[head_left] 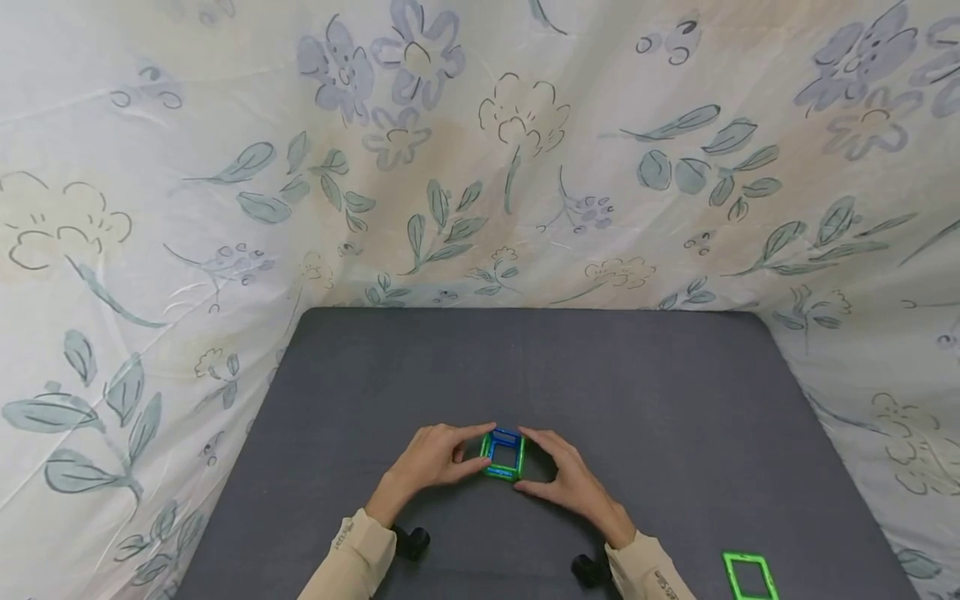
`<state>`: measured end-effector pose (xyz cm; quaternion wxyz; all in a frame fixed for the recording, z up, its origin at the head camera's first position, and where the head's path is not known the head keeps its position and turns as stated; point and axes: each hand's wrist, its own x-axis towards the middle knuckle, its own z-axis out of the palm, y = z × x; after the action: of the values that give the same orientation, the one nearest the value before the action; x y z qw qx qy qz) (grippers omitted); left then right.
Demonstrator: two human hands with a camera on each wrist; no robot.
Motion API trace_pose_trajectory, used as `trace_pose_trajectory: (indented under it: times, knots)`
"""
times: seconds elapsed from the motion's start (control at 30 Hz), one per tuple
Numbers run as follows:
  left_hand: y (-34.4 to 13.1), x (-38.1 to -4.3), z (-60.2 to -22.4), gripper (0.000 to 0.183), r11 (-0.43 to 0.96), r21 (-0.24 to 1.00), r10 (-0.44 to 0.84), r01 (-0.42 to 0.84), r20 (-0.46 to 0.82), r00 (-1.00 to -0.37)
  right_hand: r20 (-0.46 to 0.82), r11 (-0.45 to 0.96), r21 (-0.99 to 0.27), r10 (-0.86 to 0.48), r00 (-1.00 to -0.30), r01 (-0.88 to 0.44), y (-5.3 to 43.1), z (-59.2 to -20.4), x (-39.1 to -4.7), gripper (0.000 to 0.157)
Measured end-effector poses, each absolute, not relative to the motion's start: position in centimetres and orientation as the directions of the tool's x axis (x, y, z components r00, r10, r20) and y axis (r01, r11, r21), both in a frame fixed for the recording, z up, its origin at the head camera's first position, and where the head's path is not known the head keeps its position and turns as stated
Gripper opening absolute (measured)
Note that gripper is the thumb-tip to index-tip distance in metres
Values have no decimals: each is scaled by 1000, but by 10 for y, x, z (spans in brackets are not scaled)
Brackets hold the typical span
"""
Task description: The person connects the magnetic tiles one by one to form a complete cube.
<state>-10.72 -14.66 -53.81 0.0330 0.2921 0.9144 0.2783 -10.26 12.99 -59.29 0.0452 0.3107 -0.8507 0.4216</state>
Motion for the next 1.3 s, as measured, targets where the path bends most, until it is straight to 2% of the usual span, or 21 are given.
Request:
trace_pose_trajectory:
  times: [0.2, 0.4, 0.57, 0.83, 1.3]
  knots:
    - [-144, -108, -540, 54, 675, 524, 559, 520, 96, -823, 370, 525, -623, -456, -810, -580, 157, -580, -102, 82]
    - [-143, -107, -542, 54, 664, 528, 569, 529, 103, -816, 343, 666, -538, -386, -856, -516, 206, -564, -96, 82]
    - [-143, -107, -543, 55, 663, 531, 565, 528, 108, -818, 270, 782, -485, -291, -918, -391, 250, -555, -80, 80]
    - [-146, -108, -543, 55, 668, 533, 551, 519, 114, -827, 151, 892, -389, -186, -971, -231, 310, -551, -40, 81]
    - [-146, -112, -546, 54, 678, 515, 545, 525, 126, -829, -83, 966, -245, -102, -991, -79, 348, -552, -2, 92]
